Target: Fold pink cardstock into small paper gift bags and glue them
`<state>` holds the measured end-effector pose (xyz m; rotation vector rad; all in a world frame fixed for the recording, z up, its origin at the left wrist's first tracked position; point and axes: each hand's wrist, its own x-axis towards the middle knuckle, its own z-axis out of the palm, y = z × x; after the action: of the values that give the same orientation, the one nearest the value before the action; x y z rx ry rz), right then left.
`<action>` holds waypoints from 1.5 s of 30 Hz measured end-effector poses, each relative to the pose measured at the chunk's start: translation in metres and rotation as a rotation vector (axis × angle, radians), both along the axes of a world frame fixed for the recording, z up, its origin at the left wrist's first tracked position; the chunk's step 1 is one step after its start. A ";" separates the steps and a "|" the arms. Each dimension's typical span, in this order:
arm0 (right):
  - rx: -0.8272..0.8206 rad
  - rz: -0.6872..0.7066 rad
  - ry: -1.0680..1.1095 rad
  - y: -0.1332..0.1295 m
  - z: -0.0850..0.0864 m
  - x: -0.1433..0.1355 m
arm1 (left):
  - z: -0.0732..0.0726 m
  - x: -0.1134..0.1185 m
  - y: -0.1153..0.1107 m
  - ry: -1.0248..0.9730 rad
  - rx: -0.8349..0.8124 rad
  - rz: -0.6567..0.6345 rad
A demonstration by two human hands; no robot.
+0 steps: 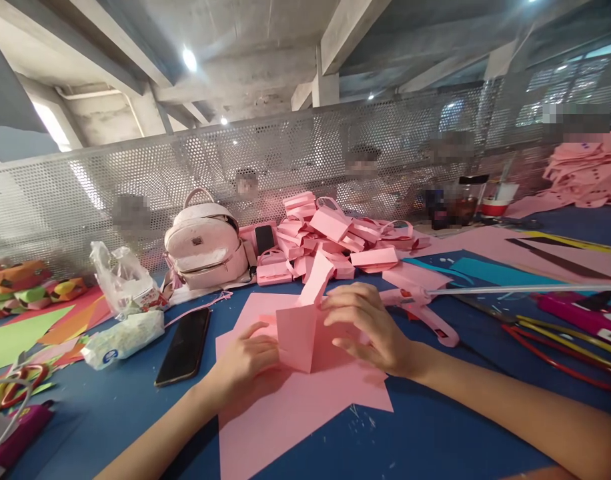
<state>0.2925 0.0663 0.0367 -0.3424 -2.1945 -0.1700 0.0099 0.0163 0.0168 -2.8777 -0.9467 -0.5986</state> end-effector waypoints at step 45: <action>-0.723 0.333 -0.207 -0.009 -0.015 -0.016 | -0.027 0.014 -0.008 -1.457 -1.219 0.049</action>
<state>0.2764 0.0572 0.0221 -0.3528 -2.4184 0.8204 0.0235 0.0087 -0.0097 -2.6026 -1.9183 -3.2400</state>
